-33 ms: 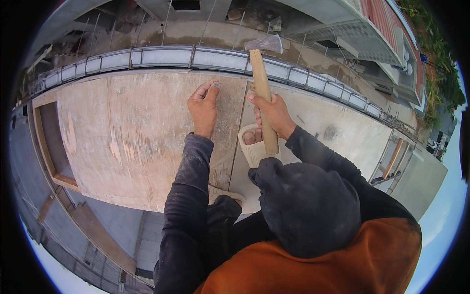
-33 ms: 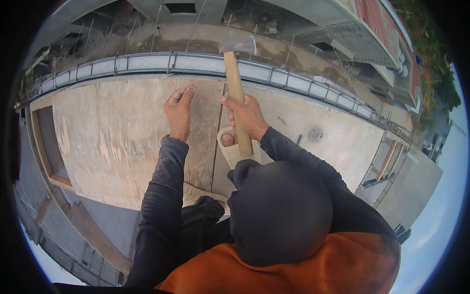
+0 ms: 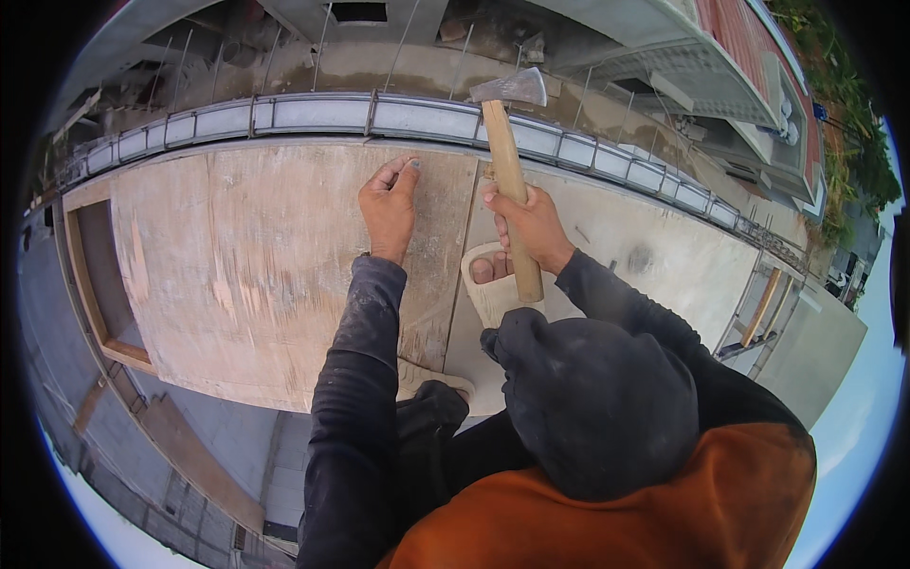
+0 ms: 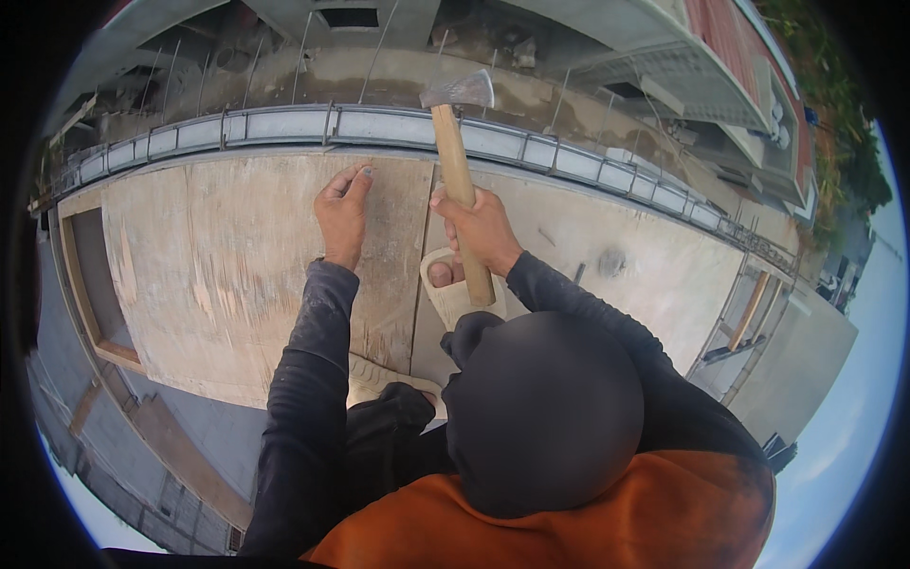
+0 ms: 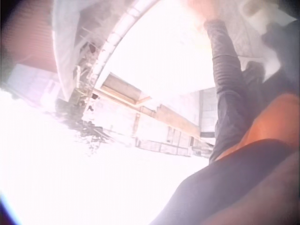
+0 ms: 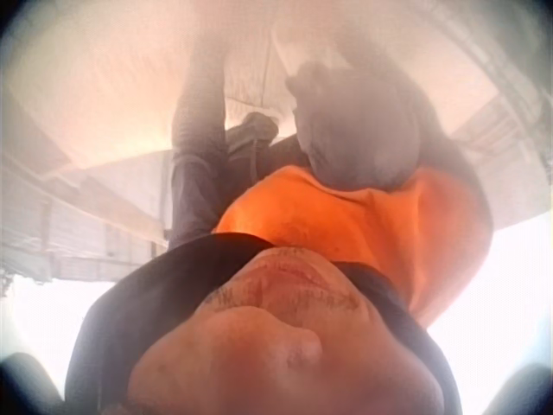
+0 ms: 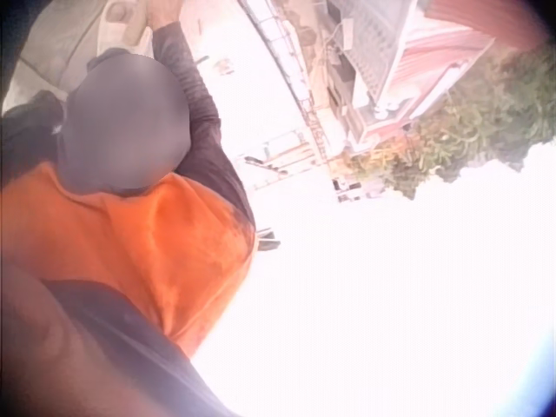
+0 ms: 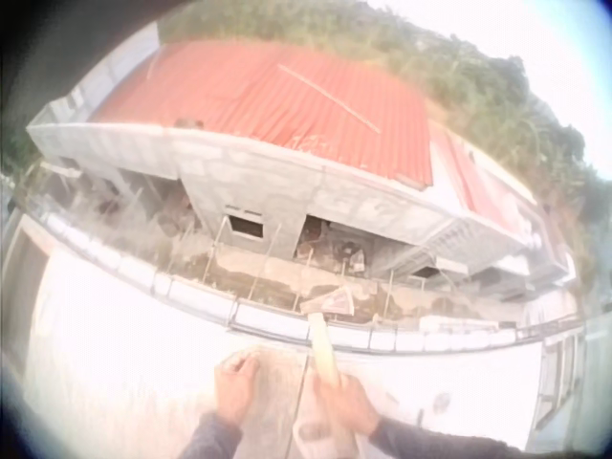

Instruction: The person positions a large wooden board on a frame, hammers nails into it using a hatchet, and then adjusts a second wooden board to fit onto the structure.

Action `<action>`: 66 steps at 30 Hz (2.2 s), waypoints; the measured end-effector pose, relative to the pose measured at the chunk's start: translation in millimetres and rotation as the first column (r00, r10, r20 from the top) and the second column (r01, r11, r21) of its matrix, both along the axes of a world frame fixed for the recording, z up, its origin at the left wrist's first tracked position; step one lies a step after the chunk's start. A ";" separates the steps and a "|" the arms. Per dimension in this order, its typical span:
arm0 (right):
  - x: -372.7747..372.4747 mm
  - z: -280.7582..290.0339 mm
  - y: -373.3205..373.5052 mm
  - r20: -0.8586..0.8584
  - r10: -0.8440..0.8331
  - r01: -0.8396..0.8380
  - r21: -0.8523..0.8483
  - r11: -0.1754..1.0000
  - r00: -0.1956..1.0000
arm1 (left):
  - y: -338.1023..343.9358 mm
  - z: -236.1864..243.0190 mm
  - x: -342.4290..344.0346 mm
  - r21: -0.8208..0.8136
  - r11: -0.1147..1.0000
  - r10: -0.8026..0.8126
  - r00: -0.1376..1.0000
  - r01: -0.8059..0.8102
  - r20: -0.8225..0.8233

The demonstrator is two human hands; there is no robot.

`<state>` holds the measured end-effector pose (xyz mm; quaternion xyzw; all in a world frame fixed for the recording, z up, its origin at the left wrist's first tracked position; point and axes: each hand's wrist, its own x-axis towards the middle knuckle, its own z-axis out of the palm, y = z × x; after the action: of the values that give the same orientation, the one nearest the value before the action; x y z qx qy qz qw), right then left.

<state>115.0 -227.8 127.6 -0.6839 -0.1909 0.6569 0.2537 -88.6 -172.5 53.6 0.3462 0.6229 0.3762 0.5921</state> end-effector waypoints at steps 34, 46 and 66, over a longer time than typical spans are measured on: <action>1.3 18.6 3.8 0.466 0.544 -0.656 0.113 0.746 0.698 | 30.5 -26.9 -96.0 0.215 0.969 -0.001 0.880 0.117 -0.475; -46.7 15.8 44.9 0.512 0.636 -0.798 0.190 0.571 0.577 | 25.6 -29.4 -93.6 0.236 0.960 0.023 0.799 0.150 -0.601; -50.2 12.6 62.2 0.641 0.613 -0.857 0.148 0.493 0.463 | 36.1 -12.0 -126.2 0.076 0.961 -0.144 0.716 0.266 -0.683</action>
<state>64.8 -165.6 140.2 -0.5913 -0.6821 0.4296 0.0245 -214.8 -136.3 41.6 0.5743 0.7174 0.2093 0.3342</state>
